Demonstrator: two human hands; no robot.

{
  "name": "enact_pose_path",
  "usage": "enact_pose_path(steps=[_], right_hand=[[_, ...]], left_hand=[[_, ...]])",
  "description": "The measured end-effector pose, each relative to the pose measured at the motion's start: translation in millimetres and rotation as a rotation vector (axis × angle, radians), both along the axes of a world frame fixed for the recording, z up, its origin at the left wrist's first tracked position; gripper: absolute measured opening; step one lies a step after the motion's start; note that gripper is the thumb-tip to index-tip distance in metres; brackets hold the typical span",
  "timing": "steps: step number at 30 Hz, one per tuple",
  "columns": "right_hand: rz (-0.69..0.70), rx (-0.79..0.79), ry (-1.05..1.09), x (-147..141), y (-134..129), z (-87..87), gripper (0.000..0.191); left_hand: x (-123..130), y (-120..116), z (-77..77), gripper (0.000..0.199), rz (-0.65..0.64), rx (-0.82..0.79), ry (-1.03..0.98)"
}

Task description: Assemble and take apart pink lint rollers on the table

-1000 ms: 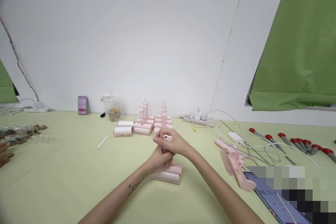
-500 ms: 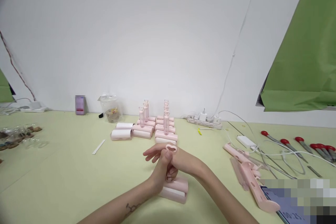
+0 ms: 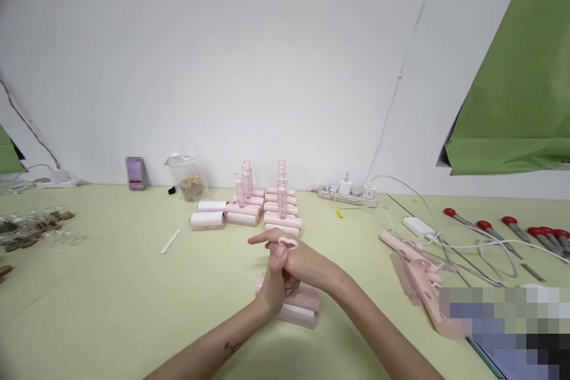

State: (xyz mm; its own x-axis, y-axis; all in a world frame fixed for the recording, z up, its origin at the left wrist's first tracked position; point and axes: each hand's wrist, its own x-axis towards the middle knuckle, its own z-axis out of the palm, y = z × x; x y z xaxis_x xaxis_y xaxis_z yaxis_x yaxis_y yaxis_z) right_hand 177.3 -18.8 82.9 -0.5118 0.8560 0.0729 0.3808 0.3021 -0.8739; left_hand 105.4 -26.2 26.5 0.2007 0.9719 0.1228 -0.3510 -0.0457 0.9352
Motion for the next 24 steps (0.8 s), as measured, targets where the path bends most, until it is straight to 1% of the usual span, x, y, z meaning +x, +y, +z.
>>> enact_pose_path(steps=[1, 3, 6, 8, 10, 12, 13, 14, 15, 17, 18, 19, 21, 22, 24], right_hand=[[-0.034, -0.044, 0.016, 0, 1, -2.2, 0.031], [-0.056, -0.125, 0.052, 2, 0, -5.0, 0.034], [-0.045, -0.015, 0.129, 15, -8, -9.0, 0.041], [-0.050, 0.038, 0.126, 28, -19, -17.2, 0.042], [-0.072, 0.039, 0.036, 41, -30, -31.8, 0.048], [-0.111, 0.043, -0.115, 50, -38, -49.6, 0.059], [-0.133, 0.066, -0.178, 52, -40, -58.0, 0.057], [-0.147, 0.098, -0.228, 51, -40, -65.1, 0.051], [-0.157, 0.138, -0.263, 49, -39, -70.4, 0.044], [-0.154, 0.244, -0.308, 38, -32, -75.4, 0.032], [-0.149, 0.322, -0.334, 29, -27, -75.6, 0.030], [-0.149, 0.413, -0.364, 20, -21, -74.9, 0.028], [-0.157, 0.589, -0.415, -1, -5, -72.7, 0.026], [-0.168, 0.652, -0.432, -12, 4, -72.0, 0.025], [-0.195, 0.711, -0.447, -32, 23, -72.0, 0.025]], left_hand=[[-2, 0, 0.6, 0.051, -0.017, 0.020, 0.001], [-6, 0, 0.8, 0.055, -0.068, 0.061, 0.011], [-14, 4, -1.7, 0.061, -0.167, 0.111, 0.034], [-18, 6, -3.2, 0.065, -0.223, 0.132, 0.050], [-20, 8, -2.3, 0.070, -0.288, 0.126, 0.060], [-21, 9, 1.6, 0.073, -0.377, 0.110, 0.070], [-22, 10, 4.5, 0.074, -0.398, 0.124, 0.097], [-24, 12, 7.7, 0.074, -0.355, 0.161, 0.158], [-29, 15, 10.9, 0.072, -0.247, 0.211, 0.246], [-47, 23, 16.6, 0.064, 0.073, 0.304, 0.445], [-62, 29, 18.7, 0.056, 0.230, 0.320, 0.529], [-79, 35, 20.1, 0.046, 0.322, 0.315, 0.580], [-121, 50, 20.8, 0.022, 0.453, 0.277, 0.682], [-142, 57, 19.8, 0.023, 0.515, 0.246, 0.739], [-182, 69, 15.1, 0.043, 0.649, 0.165, 0.831]])
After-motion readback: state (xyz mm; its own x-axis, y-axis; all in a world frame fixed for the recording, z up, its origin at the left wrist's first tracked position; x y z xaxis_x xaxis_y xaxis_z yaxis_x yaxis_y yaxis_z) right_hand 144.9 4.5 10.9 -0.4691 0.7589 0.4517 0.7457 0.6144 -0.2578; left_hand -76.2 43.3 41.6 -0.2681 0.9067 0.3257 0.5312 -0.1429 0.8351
